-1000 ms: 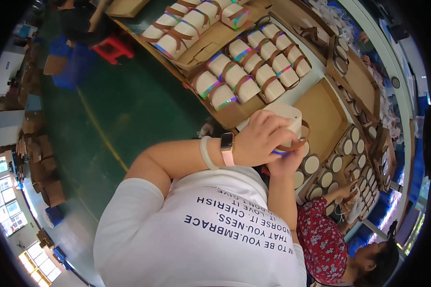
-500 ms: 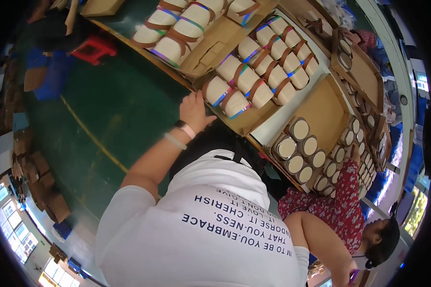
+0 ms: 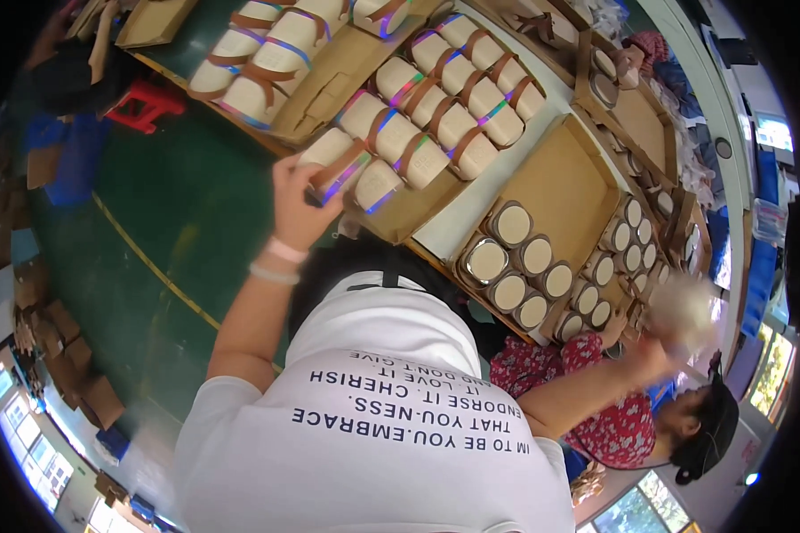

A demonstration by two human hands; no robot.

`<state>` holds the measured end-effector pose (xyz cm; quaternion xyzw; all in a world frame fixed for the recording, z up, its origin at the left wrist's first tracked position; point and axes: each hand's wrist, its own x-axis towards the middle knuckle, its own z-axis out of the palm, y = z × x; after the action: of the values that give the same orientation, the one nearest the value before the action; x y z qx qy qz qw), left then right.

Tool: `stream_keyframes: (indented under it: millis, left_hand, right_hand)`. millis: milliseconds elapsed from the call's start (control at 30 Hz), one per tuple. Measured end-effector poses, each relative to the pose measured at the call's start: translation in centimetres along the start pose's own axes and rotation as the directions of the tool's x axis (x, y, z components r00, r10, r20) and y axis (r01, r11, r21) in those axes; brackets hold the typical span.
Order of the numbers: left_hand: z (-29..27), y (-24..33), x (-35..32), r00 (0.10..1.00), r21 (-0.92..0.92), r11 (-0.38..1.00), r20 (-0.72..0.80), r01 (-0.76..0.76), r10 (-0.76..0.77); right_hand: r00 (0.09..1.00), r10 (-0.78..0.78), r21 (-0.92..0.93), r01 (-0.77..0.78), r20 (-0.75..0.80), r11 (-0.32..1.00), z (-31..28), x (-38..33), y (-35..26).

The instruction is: Organizes and places electronic LED cube lights into packaging boxes at an assembly line.

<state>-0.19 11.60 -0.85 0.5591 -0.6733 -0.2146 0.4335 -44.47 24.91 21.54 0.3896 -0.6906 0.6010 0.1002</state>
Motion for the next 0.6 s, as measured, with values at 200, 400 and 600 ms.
stream_keyframes:
  millis: [200, 400, 600]
  left_hand:
    - [-2.5, 8.1, 0.2, 0.804, -0.891, -0.154, 0.452, 0.427, -0.387]
    - [0.2, 11.7, -1.5, 0.816, -0.664, -0.72, 0.521, 0.201, -0.253]
    - [-0.6, 13.9, -3.1, 0.625, -0.814, -0.576, 0.491, 0.08, -0.607]
  right_hand:
    - [0.449, 0.626, 0.104, -0.855, 0.638, 0.507, 15.2, -6.6, 19.2]
    - [0.755, 0.187, -0.68, 0.417, 0.629, 0.603, 19.0, -7.4, 20.5]
    - [0.393, 0.166, -0.393, 0.617, 0.904, 0.682, 19.2, -7.2, 20.8]
